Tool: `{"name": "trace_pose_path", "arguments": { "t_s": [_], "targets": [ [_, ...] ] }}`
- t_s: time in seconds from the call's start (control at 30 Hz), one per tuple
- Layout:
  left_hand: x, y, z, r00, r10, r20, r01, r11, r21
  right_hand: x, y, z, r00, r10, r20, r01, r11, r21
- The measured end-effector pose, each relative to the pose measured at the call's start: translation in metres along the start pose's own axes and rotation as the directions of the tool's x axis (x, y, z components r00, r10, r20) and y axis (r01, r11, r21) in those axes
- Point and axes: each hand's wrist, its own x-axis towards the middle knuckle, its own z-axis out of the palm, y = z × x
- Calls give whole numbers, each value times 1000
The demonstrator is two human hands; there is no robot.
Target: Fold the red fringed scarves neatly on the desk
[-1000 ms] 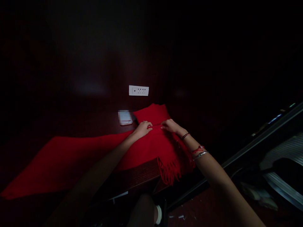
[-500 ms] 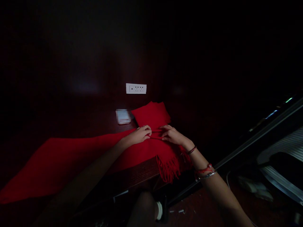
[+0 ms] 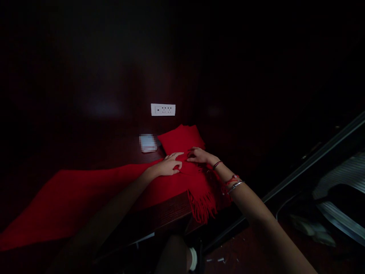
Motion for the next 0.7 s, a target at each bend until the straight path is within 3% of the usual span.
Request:
{"name": "trace_pose_path", "arguments": {
  "t_s": [0.13, 0.27, 0.37, 0.43, 0.47, 0.53, 0.6, 0.63, 0.7],
  "targets": [
    [-2, -5, 3, 999, -36, 15, 37, 998, -43, 7, -11, 1, 996, 83, 32, -82, 996, -44],
    [-3, -6, 3, 1000, -25, 4, 25, 998, -54, 2, -3, 0, 975, 221, -10, -221, 972, -83],
    [-3, -4, 1, 998, 14, -68, -16, 1000, -18, -10, 12, -7, 925, 375, -71, -380, 918, -110],
    [-1, -2, -1, 990, 48, -130, -48, 999, 3, -18, 19, -13, 913, 387, -130, -400, 912, -93],
    [0, -1, -2, 987, 61, -146, -61, 998, 1, -21, 20, -15, 934, 324, -154, -334, 941, -49],
    [3, 1, -4, 989, 61, -132, -66, 997, -35, -24, 18, -16, 988, 71, -137, -54, 991, 126],
    [5, 2, -5, 993, 30, -111, -40, 995, -92, -23, 12, -12, 976, -215, -43, 216, 907, 362],
    [6, 2, -5, 993, 9, -118, -24, 992, -122, -21, 10, -9, 952, -306, 17, 266, 852, 452],
    [7, 2, -4, 985, -30, -172, 0, 985, -174, -16, 9, -1, 927, -359, 108, 255, 815, 521]
  ]
}}
